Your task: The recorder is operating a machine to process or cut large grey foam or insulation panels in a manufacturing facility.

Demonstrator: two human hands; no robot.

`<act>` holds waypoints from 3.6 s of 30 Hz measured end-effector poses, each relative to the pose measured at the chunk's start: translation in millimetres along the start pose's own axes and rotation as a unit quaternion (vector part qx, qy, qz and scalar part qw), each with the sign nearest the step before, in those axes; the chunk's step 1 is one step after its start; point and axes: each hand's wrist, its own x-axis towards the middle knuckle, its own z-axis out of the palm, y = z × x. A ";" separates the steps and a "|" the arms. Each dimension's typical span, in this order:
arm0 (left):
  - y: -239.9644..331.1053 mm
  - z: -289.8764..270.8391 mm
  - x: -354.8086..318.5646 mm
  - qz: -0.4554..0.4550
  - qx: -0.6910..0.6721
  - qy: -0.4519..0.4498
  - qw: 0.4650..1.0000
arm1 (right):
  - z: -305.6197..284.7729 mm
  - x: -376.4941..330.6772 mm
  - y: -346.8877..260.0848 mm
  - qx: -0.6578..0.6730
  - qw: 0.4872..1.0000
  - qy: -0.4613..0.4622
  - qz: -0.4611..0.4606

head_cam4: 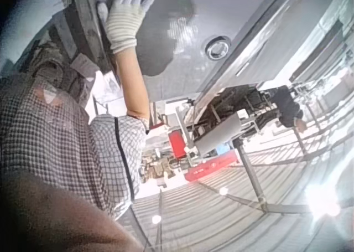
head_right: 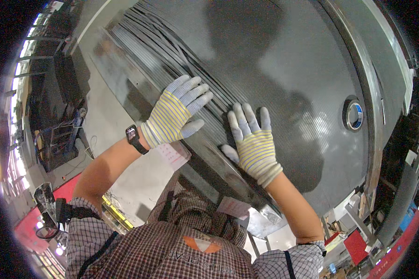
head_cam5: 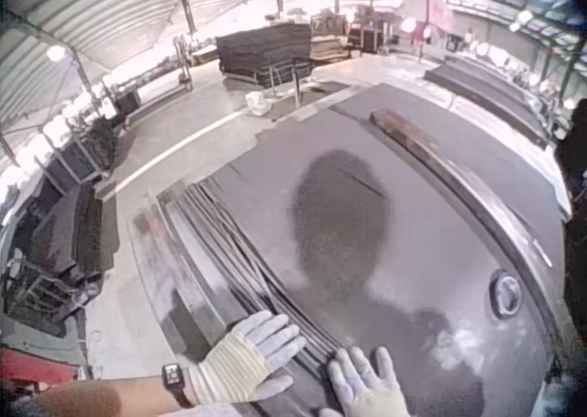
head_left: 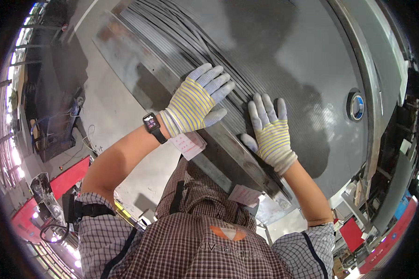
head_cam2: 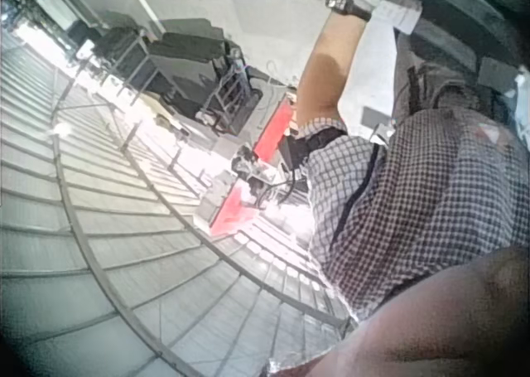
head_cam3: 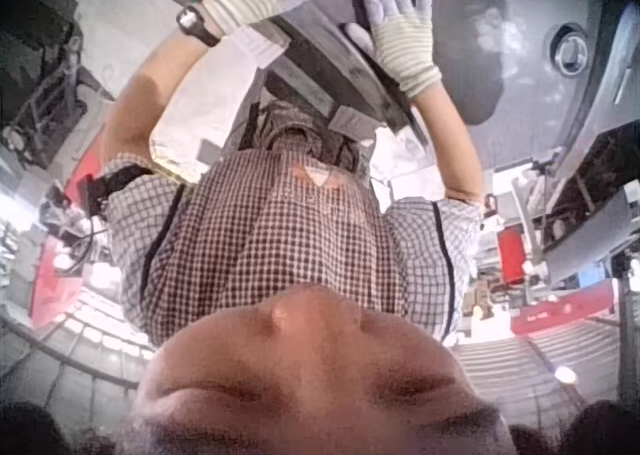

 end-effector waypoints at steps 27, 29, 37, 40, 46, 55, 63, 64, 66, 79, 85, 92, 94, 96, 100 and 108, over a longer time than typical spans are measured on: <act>13.9 1.5 5.9 -0.004 0.037 -0.047 0.998 | 9.1 60.9 17.2 -0.019 0.999 0.037 -0.010; 14.0 0.7 8.5 -0.009 0.036 -0.053 0.998 | 6.7 62.0 11.5 -0.020 0.998 0.064 0.005; -23.7 -9.5 17.0 -0.055 0.096 -0.012 0.994 | 17.7 52.0 5.1 -0.015 0.999 0.042 0.008; -60.5 -12.3 13.0 -0.073 0.171 0.014 0.982 | 17.7 46.3 8.6 -0.007 0.999 0.033 0.012; -57.7 -12.0 15.8 -0.068 0.211 0.010 0.975 | 0.4 58.9 -6.3 0.012 0.997 0.071 0.022; -78.8 -33.6 30.7 -0.068 0.253 0.008 0.965 | -7.9 73.1 -11.1 -0.017 0.995 0.101 0.020; -97.2 -41.1 32.1 -0.114 0.292 0.006 0.949 | 7.8 88.8 -6.1 -0.012 0.995 0.096 0.019; -97.4 -40.4 32.2 -0.109 0.288 0.013 0.951 | 16.7 91.8 0.3 -0.005 0.997 0.078 0.012; -99.7 -37.1 28.0 -0.104 0.293 0.009 0.950 | 16.3 95.9 -5.0 -0.005 0.996 0.081 0.031; -103.8 -32.3 38.1 -0.132 0.286 0.086 0.945 | 17.5 154.0 -17.5 0.006 0.994 0.107 0.038; -111.5 -33.1 21.0 -0.134 0.265 0.022 0.955 | 32.4 156.6 -19.5 0.062 0.993 0.101 -0.005; -102.3 -32.4 18.2 -0.156 0.208 -0.001 0.966 | 24.0 154.6 -33.1 0.031 0.997 0.068 0.014; -103.9 -36.9 18.1 -0.146 0.202 -0.019 0.968 | 8.3 158.7 -40.3 0.038 0.993 0.104 0.030; -106.1 -32.1 16.9 -0.153 0.197 -0.037 0.968 | 17.3 157.6 -35.2 0.030 0.995 0.091 0.001; -97.2 -44.8 26.9 -0.134 0.195 -0.011 0.972 | 17.7 158.3 -37.6 0.034 0.996 0.085 0.017; -105.4 -25.3 6.2 -0.163 0.160 -0.049 0.972 | 26.4 149.8 -32.9 0.026 0.997 0.077 0.012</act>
